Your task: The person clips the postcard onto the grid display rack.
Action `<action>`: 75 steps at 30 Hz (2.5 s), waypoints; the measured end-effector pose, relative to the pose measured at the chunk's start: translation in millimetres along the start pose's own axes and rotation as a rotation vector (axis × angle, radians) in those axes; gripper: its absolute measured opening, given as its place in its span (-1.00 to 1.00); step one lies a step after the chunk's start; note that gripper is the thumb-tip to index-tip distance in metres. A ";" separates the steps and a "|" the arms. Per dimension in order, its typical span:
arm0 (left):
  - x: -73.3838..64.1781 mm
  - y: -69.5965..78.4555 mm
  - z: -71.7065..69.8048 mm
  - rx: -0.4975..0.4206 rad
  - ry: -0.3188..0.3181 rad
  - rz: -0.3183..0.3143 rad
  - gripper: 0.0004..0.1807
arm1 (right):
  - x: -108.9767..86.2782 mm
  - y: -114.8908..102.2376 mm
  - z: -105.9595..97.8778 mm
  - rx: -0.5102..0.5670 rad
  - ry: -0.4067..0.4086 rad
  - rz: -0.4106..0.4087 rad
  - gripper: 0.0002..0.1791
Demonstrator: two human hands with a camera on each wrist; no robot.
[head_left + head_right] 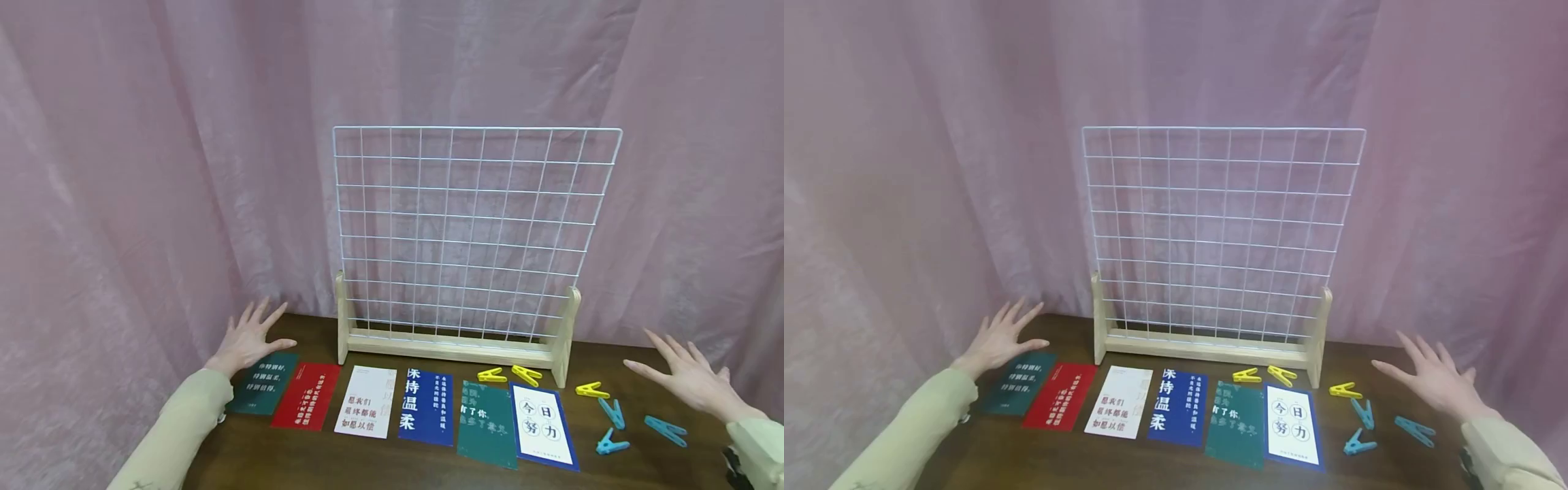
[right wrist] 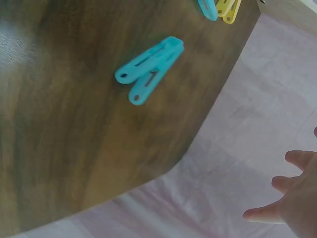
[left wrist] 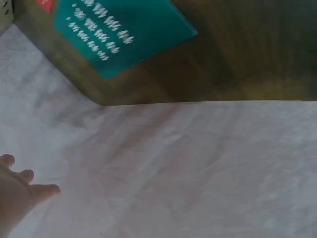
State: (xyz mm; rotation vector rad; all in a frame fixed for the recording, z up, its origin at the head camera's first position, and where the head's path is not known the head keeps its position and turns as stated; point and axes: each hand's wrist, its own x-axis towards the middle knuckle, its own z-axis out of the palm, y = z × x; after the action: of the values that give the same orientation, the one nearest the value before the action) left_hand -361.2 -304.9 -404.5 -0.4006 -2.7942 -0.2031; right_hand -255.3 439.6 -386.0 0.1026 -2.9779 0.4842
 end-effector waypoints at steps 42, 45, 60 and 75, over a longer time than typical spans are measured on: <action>-52.3 -45.4 45.4 -0.501 -0.074 -0.330 -0.24 | -43.2 51.6 31.8 0.296 -0.099 0.067 -0.36; -52.9 -45.3 47.6 -0.480 -0.073 -0.321 -0.25 | -44.0 53.6 33.3 0.306 -0.101 0.080 -0.36; -44.9 -30.2 42.8 -0.392 -0.129 -0.432 -0.28 | -47.0 65.6 37.4 0.328 -0.140 0.008 -0.48; -35.9 -26.3 48.3 -0.400 -0.131 -0.501 -0.48 | -60.1 66.3 37.1 0.294 -0.066 0.051 -0.47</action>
State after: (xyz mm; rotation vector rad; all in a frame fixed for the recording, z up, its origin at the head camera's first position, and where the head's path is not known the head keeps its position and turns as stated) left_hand -349.8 -330.2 -464.1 0.2224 -2.9251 -0.8821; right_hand -205.6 493.3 -449.5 0.0706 -2.9561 0.9403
